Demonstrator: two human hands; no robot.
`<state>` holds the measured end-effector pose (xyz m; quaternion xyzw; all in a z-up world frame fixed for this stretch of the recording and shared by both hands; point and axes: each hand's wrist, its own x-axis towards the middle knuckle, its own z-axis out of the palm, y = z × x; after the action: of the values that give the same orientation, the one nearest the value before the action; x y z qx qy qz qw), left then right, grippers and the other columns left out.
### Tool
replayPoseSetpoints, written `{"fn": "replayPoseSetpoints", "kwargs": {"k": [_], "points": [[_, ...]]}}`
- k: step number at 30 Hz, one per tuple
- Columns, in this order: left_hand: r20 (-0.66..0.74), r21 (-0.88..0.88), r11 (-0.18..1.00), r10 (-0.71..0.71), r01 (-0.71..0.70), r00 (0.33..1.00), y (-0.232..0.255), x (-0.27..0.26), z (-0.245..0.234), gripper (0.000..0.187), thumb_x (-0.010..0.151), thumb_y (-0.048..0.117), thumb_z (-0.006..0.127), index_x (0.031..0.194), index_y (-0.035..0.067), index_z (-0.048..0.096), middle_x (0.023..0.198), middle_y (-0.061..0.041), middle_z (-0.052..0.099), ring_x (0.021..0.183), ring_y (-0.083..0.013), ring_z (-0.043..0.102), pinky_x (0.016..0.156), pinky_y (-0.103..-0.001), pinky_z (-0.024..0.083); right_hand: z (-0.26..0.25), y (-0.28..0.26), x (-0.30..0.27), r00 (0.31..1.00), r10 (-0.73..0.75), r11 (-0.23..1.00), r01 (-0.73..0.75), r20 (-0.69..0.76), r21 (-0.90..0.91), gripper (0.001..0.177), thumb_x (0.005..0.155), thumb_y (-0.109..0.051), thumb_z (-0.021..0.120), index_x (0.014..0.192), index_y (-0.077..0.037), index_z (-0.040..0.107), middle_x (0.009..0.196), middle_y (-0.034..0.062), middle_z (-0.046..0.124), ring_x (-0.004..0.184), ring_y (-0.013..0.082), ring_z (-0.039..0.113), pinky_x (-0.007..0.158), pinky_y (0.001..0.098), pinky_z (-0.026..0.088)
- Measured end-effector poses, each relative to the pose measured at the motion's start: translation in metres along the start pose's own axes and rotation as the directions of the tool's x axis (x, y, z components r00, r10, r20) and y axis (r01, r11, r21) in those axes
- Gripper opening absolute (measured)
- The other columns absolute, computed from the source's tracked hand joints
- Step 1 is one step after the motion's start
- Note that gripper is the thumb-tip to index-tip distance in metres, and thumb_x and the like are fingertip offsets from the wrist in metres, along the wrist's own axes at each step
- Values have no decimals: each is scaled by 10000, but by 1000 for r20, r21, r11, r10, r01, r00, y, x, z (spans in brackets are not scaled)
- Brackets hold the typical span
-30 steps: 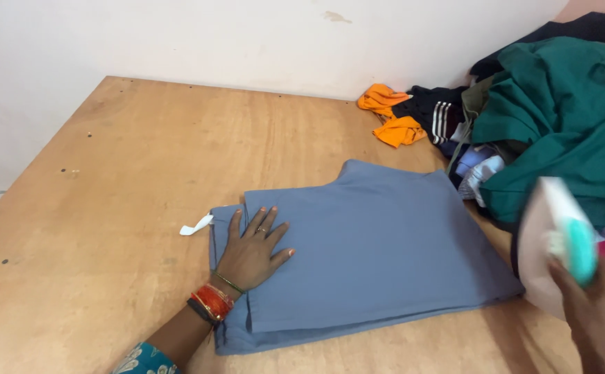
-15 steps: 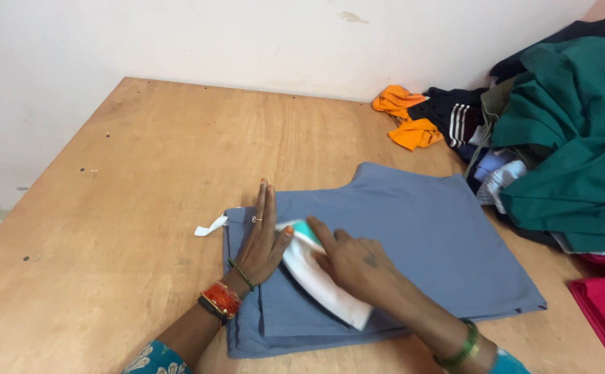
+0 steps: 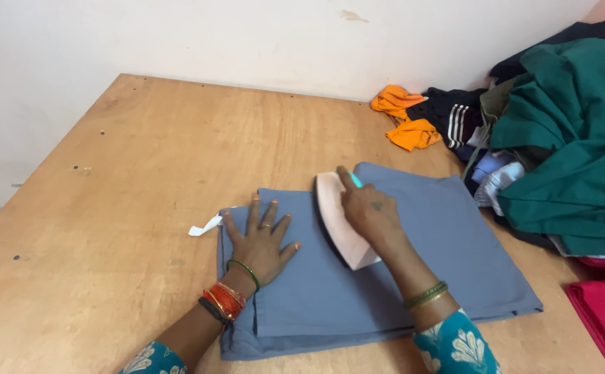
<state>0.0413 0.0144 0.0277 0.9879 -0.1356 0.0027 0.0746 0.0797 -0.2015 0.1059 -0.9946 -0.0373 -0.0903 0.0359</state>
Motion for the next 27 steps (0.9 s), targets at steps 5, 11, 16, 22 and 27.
{"fn": "replayPoseSetpoints", "kwargs": {"k": [5,11,16,22,27], "points": [[-43,11,996,-86,87,995,-4,3,-8,579,967,473,485,1534,374,418,1698,-54,173,1539,-359,103,999,-854,113,-4,28,-23,993,16,998,-8,113,-67,607,1018,-345,452,1595,-356,264,1072,247,662,918,450,684,809,574,535],[-87,96,988,133,-124,987,-18,18,1,617,899,96,530,1465,342,525,1437,-67,479,1278,-291,435,964,-506,435,-36,49,-87,974,126,987,-105,186,-120,633,1005,-386,458,1592,-422,225,1084,221,663,906,447,694,801,561,555],[-80,111,980,174,-165,982,-22,4,0,544,922,83,507,1400,328,592,1432,-72,507,1277,-269,462,979,-451,450,-50,54,-118,963,111,989,-83,245,-123,633,1006,-412,452,1588,-450,205,1094,202,668,893,451,697,797,552,562],[114,362,930,21,-62,993,-41,-6,-36,456,961,130,499,1395,245,577,1510,-91,452,1392,-304,399,1072,-574,360,-56,43,-142,919,-6,997,34,394,-65,673,976,-402,489,1574,-465,184,1150,191,639,911,440,692,794,534,568],[-50,238,941,261,-242,964,21,23,-13,562,947,183,512,1500,200,410,1608,-115,319,1503,-315,246,1154,-632,176,-27,20,-121,961,-44,996,64,274,-66,611,1000,-348,471,1573,-421,271,1170,194,618,860,422,709,751,521,575]]}}
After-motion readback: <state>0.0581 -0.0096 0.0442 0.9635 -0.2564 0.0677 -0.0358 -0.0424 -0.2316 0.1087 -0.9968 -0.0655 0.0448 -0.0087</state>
